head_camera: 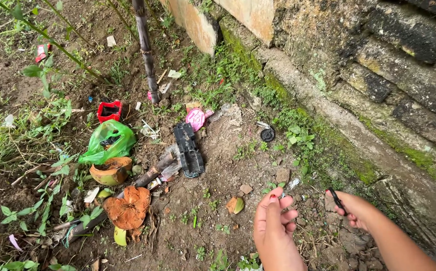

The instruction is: Cutting a wire and attempting to fix a small circular electronic component using scissors.

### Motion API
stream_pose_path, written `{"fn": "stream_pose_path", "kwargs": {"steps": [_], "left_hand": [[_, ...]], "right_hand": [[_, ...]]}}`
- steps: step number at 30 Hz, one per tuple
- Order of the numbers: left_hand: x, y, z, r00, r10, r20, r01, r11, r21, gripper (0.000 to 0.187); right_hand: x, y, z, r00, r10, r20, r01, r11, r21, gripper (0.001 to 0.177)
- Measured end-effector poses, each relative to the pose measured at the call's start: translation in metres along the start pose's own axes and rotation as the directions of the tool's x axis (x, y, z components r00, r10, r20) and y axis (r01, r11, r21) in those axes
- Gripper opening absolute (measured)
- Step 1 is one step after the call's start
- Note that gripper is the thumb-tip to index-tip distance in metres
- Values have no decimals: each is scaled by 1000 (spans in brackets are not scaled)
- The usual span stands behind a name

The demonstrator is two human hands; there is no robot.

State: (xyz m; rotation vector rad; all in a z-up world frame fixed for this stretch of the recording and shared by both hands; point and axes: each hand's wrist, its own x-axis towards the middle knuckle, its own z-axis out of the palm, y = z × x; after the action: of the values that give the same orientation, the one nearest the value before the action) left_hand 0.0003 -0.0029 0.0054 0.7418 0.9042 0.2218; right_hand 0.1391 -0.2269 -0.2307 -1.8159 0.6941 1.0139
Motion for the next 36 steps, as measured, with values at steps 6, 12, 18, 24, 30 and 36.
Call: {"fn": "stream_pose_path", "kwargs": {"steps": [6, 12, 18, 24, 30, 36], "left_hand": [[-4, 5, 1, 1000, -14, -12, 15, 999, 47, 32], [-6, 6, 2, 1000, -8, -7, 8, 998, 63, 31], [2, -3, -3, 1000, -3, 2, 3, 999, 33, 31], [4, -6, -5, 1000, -11, 6, 11, 998, 54, 33], [3, -6, -4, 1000, -11, 5, 10, 999, 42, 32], [1, -5, -4, 1000, -2, -8, 2, 998, 57, 32]], "right_hand": [[10, 0, -7, 992, 53, 111, -72, 982, 177, 59], [20, 1, 0, 1000, -13, -27, 16, 996, 92, 50], [42, 10, 6, 993, -91, -78, 99, 990, 104, 44], [73, 28, 3, 959, -204, -197, 196, 979, -59, 44], [82, 26, 3, 891, -350, -289, 105, 779, -618, 45], [30, 8, 11, 966, -175, -188, 162, 983, -84, 36]]}}
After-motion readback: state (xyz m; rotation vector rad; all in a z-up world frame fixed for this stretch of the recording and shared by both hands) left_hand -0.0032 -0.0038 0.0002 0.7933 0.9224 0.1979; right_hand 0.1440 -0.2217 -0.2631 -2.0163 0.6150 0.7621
